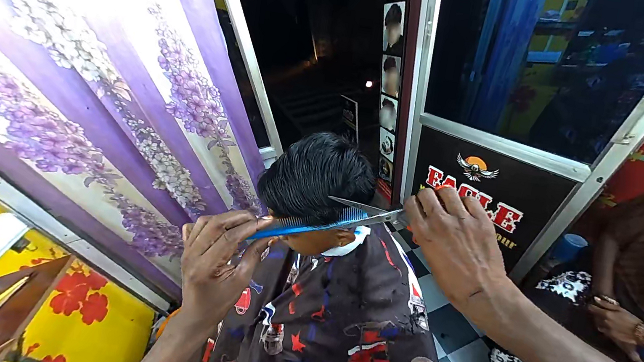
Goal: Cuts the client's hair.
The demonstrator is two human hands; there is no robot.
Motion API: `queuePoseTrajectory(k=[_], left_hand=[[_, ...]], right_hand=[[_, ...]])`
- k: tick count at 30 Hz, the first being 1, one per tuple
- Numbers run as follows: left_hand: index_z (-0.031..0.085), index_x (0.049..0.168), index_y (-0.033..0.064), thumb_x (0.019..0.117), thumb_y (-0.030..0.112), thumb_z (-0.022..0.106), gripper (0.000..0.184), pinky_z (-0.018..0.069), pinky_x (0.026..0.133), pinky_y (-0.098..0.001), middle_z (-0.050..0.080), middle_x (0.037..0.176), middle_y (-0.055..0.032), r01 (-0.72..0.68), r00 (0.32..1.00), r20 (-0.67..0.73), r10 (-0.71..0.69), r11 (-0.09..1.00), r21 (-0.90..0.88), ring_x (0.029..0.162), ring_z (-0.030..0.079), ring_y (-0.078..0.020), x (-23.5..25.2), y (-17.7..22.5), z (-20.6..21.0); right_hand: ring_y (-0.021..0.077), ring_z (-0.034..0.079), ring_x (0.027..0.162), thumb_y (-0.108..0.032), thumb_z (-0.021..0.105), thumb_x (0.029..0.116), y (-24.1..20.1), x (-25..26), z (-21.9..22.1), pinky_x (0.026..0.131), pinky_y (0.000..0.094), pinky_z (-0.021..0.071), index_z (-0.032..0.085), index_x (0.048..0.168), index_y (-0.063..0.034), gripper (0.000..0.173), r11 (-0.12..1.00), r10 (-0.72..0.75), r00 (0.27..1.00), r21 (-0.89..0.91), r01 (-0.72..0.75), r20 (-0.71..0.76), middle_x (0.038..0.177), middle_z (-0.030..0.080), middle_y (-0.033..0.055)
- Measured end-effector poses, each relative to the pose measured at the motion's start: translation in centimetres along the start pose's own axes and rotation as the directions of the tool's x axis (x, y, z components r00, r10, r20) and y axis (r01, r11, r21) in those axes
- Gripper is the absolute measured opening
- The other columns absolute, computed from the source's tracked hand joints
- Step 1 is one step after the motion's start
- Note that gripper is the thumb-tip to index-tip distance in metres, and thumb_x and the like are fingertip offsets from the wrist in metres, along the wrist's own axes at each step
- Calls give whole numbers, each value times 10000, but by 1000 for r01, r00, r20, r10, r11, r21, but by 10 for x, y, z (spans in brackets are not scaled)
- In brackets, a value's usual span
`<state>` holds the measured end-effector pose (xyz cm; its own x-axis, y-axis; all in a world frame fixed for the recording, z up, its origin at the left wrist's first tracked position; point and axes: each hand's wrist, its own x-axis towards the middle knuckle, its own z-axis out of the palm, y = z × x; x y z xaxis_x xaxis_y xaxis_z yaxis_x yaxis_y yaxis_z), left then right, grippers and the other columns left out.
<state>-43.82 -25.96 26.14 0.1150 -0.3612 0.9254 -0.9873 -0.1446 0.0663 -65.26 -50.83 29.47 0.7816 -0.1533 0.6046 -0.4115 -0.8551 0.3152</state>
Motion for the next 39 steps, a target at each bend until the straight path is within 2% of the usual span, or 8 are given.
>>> queuePoseTrajectory(k=[3, 8, 15, 19, 22, 28, 34, 39], left_hand=[[768, 1145, 156, 915, 261, 782, 254, 430, 895, -394, 712, 1151, -36, -17, 1000, 3, 17, 1000, 14, 1041, 625, -163, -2, 0, -3], [766, 1151, 178, 913, 262, 785, 253, 433, 888, -387, 715, 1146, -14, -22, 1000, 10, 22, 1000, -1, 1034, 627, -146, -4, 2, -9], [766, 1142, 197, 921, 282, 776, 238, 426, 886, -380, 718, 1153, 1, -25, 1000, 14, 25, 1000, 7, 1030, 629, -134, -6, 8, -16], [765, 1131, 185, 917, 280, 779, 235, 425, 890, -378, 717, 1147, -2, -31, 999, 13, 31, 1000, 4, 1029, 628, -132, -6, 9, -18], [765, 1134, 191, 920, 279, 777, 231, 425, 879, -371, 717, 1151, 3, -32, 999, 15, 32, 999, 7, 1019, 627, -128, -6, 8, -19], [770, 1136, 189, 911, 291, 783, 247, 424, 879, -381, 722, 1149, 0, -30, 999, 19, 30, 1000, -1, 1020, 632, -132, -6, 8, -22], [773, 1140, 195, 914, 296, 783, 247, 427, 889, -383, 722, 1141, 2, -32, 999, 20, 32, 999, -5, 1025, 634, -126, -3, 8, -22], [774, 1144, 193, 911, 292, 785, 253, 424, 883, -381, 725, 1146, 0, -34, 999, 21, 34, 999, -6, 1017, 633, -127, 0, 9, -20]], right_hand=[[334, 644, 917, 118, 703, 826, -10, 3, -3, 687, 411, 507, 691, 1066, -8, 272, 999, -40, 999, -13, 39, -27, 980, 647, 156], [303, 669, 849, 109, 709, 832, -18, -5, -13, 747, 410, 509, 699, 1039, -35, 252, 998, -65, 997, 10, 65, 32, 898, 692, 130], [288, 660, 782, 110, 730, 805, -18, -13, -19, 703, 405, 499, 694, 970, -41, 227, 997, -69, 997, 23, 68, 16, 832, 675, 113], [287, 669, 816, 112, 739, 796, -22, -19, -21, 715, 409, 502, 700, 978, -52, 248, 998, -53, 999, 27, 53, 7, 861, 685, 110], [318, 653, 961, 100, 718, 819, -26, -17, -23, 724, 409, 509, 706, 1075, -31, 288, 1000, -5, 999, -28, 6, 44, 999, 668, 134], [267, 651, 774, 99, 719, 818, -30, -16, -24, 685, 378, 488, 699, 975, -33, 206, 998, -69, 996, -1, 69, 52, 836, 671, 110], [308, 658, 926, 113, 738, 785, -30, -18, -25, 710, 405, 505, 707, 1067, -29, 317, 1000, -1, 999, -9, 1, 49, 971, 671, 128], [276, 670, 798, 103, 751, 788, -30, -20, -27, 709, 388, 509, 702, 1001, -39, 261, 1000, -20, 996, 5, 19, 85, 858, 684, 110]])
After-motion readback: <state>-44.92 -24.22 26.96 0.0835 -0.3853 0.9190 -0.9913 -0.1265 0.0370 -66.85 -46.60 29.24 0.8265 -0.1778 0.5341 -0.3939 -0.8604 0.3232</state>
